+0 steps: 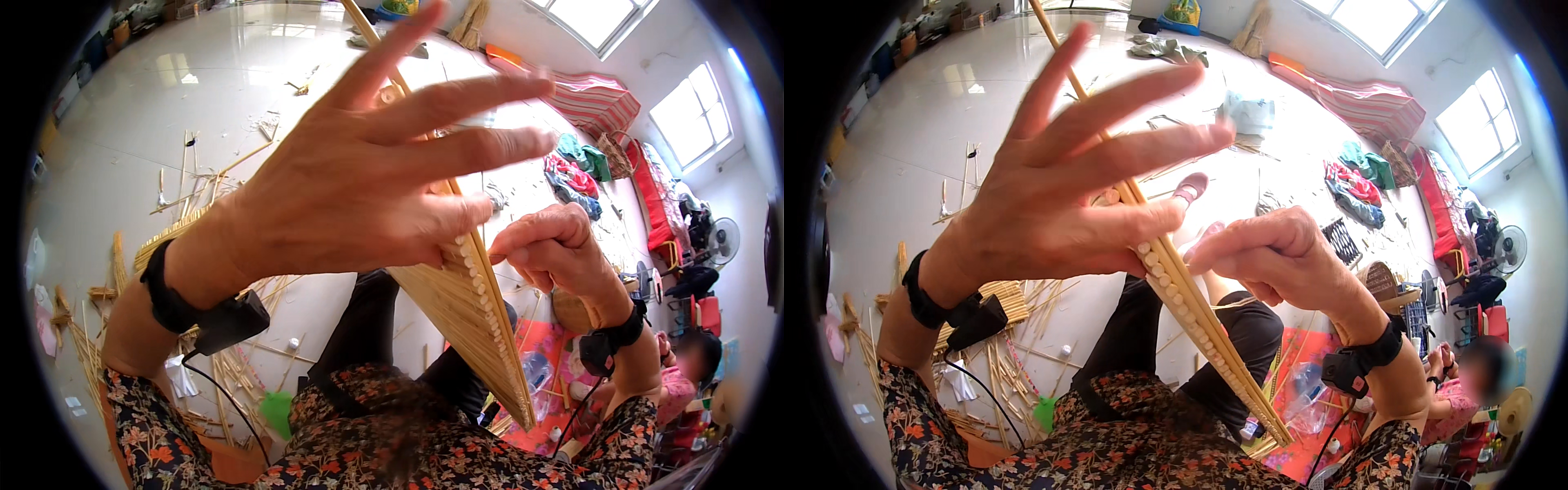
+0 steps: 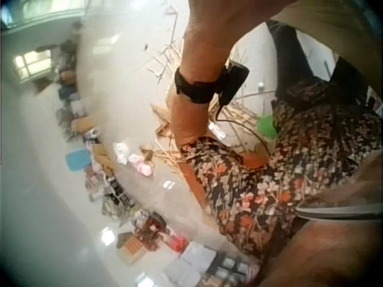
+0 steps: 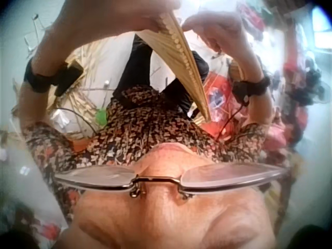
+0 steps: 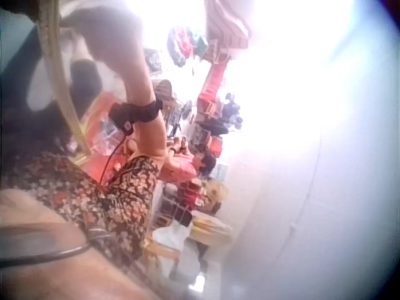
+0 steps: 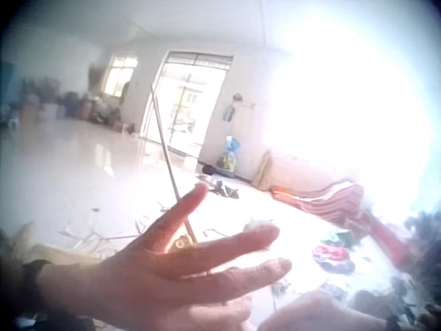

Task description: The person weaves a bamboo basket by hand, threading a thin string through the vertical bamboo strips to secure the structure. They repeatedly pull the string tight and adjust the alignment of the bamboo slats while working on the basket's edge.

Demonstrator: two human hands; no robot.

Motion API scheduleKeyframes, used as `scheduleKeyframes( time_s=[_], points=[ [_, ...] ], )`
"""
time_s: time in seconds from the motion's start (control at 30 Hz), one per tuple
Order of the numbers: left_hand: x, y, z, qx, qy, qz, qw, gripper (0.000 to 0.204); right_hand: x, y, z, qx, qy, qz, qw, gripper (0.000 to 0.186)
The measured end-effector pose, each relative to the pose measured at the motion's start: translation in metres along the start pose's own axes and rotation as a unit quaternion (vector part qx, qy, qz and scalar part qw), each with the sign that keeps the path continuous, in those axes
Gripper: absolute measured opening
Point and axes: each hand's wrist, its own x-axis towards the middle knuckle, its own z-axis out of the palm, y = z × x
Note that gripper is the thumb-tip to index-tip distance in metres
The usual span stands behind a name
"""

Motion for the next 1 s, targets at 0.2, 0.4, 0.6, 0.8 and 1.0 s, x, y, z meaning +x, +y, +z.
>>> scheduleKeyframes(
  time_s=[0.2,0.4,0.6,0.8,1.0],
  points=[
    [-0.026,0.017,0.032,-0.038,0.181,-0.227,0.956,0.15,-0.003,0.007,-0.01,0.051,-0.019,-0.034,0.998,0.023],
    [-0.05,0.028,0.065,-0.271,0.125,-0.344,0.89,0.167,-0.004,-0.002,0.001,-0.06,0.01,0.009,0.998,0.023],
    [-0.049,0.028,0.065,-0.265,0.119,-0.338,0.895,0.165,-0.009,-0.017,0.008,-0.204,0.012,-0.088,0.975,0.014],
    [-0.048,0.035,0.058,-0.313,0.093,-0.379,0.866,0.163,-0.01,-0.026,0.017,-0.295,0.014,-0.079,0.952,0.007],
    [-0.049,0.034,0.057,-0.317,0.09,-0.366,0.87,0.161,-0.006,-0.026,0.02,-0.312,0.009,-0.088,0.946,0.004]
  ],
)
